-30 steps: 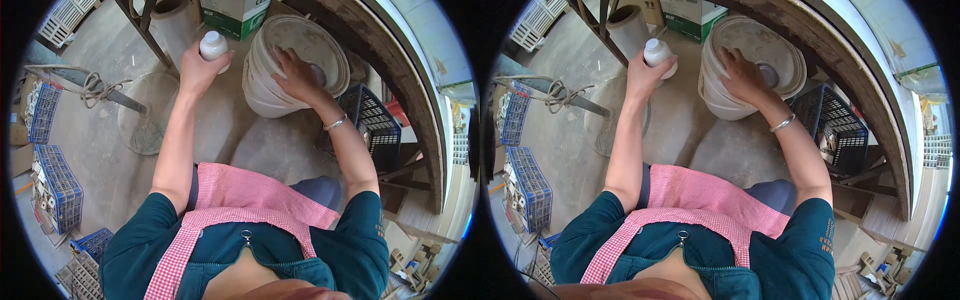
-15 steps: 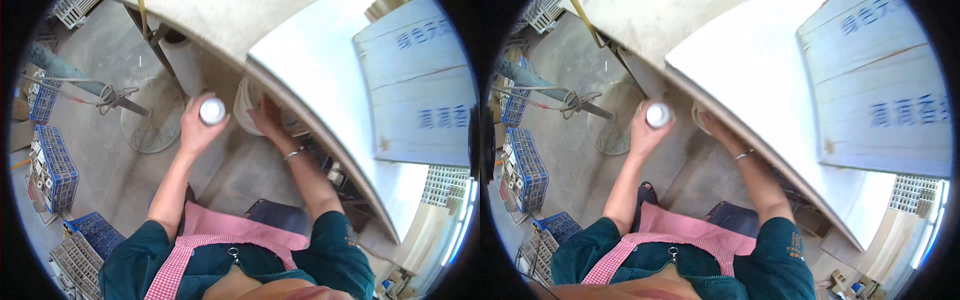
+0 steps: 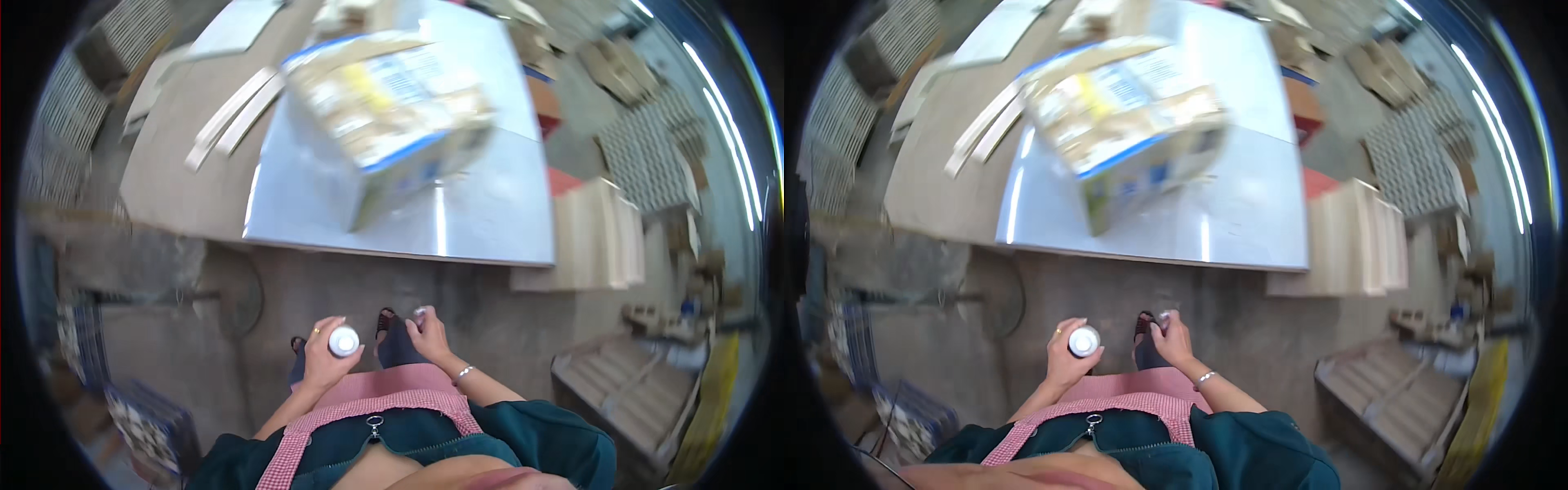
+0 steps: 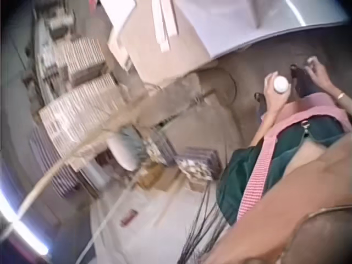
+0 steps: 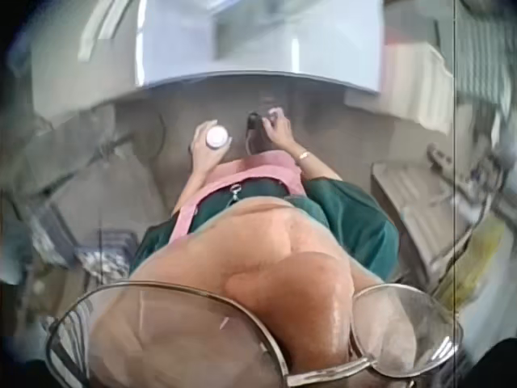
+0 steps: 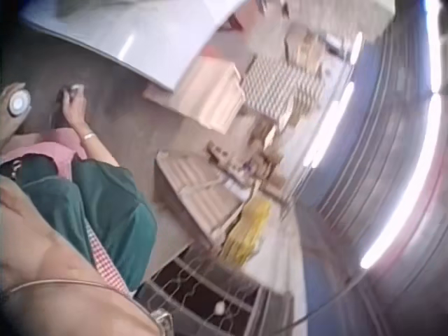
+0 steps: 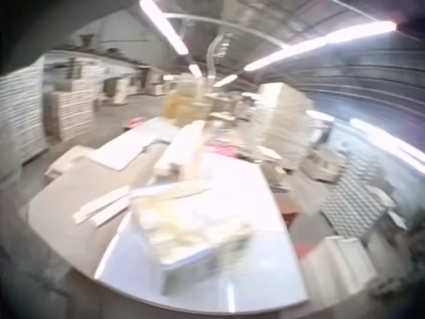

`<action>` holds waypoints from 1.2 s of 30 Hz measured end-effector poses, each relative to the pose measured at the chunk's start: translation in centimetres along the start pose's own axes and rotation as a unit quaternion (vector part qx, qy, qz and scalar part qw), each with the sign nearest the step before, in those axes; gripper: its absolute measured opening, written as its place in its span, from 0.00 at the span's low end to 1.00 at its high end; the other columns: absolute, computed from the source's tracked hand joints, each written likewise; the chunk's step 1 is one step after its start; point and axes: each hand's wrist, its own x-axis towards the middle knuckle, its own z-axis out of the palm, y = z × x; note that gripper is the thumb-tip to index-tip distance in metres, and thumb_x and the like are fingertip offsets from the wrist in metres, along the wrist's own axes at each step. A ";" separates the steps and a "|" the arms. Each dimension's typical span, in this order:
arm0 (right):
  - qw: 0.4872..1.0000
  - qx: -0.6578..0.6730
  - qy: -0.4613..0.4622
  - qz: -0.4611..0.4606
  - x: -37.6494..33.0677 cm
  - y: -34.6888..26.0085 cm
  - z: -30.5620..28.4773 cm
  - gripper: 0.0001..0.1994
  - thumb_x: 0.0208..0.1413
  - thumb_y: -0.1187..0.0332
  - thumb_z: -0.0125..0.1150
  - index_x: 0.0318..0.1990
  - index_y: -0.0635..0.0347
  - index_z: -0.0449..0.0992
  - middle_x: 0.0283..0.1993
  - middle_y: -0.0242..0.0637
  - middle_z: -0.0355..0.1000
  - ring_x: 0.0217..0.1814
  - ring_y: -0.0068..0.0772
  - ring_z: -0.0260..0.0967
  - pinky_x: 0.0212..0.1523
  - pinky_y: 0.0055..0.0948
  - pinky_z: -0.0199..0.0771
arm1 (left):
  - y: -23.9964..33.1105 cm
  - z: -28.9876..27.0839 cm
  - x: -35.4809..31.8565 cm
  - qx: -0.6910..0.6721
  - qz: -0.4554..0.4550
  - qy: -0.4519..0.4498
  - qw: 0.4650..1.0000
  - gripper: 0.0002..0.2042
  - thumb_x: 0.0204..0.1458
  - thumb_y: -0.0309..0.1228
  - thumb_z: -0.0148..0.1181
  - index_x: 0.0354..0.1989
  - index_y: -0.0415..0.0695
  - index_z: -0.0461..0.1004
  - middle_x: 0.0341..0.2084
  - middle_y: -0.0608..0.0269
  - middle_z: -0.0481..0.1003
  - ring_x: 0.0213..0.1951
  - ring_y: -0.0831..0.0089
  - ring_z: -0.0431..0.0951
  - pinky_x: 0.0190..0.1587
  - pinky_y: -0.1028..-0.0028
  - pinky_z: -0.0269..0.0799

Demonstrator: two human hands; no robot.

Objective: Applying glue and using a nail gun to assemble wooden components into frames.

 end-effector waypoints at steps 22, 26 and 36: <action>0.849 -0.003 0.432 0.303 -34.3 22.5 -49.7 0.12 0.54 0.65 0.62 0.34 0.61 0.66 0.26 0.40 0.69 0.26 0.42 0.66 0.32 0.39 0.69 | 45.4 35.4 -1.9 -0.145 0.053 -0.307 0.939 0.28 0.41 0.29 0.74 0.54 0.43 0.74 0.45 0.57 0.76 0.47 0.63 0.77 0.53 0.69 0.71; 0.802 -0.022 0.442 0.402 -36.8 29.3 -50.3 0.12 0.55 0.64 0.62 0.34 0.62 0.66 0.29 0.44 0.71 0.29 0.46 0.68 0.35 0.40 0.69 | 50.1 44.3 -1.2 -0.108 0.170 -0.381 0.902 0.27 0.42 0.28 0.74 0.53 0.42 0.74 0.46 0.57 0.76 0.47 0.63 0.77 0.55 0.67 0.70; 0.924 0.020 0.311 0.223 -34.8 42.7 -64.6 0.31 0.56 0.41 0.54 0.59 0.53 0.59 0.57 0.45 0.64 0.57 0.40 0.60 0.59 0.47 0.59 | 57.9 66.8 2.1 -0.136 0.253 -0.361 0.887 0.28 0.40 0.29 0.75 0.53 0.43 0.74 0.43 0.56 0.76 0.45 0.62 0.77 0.52 0.67 0.72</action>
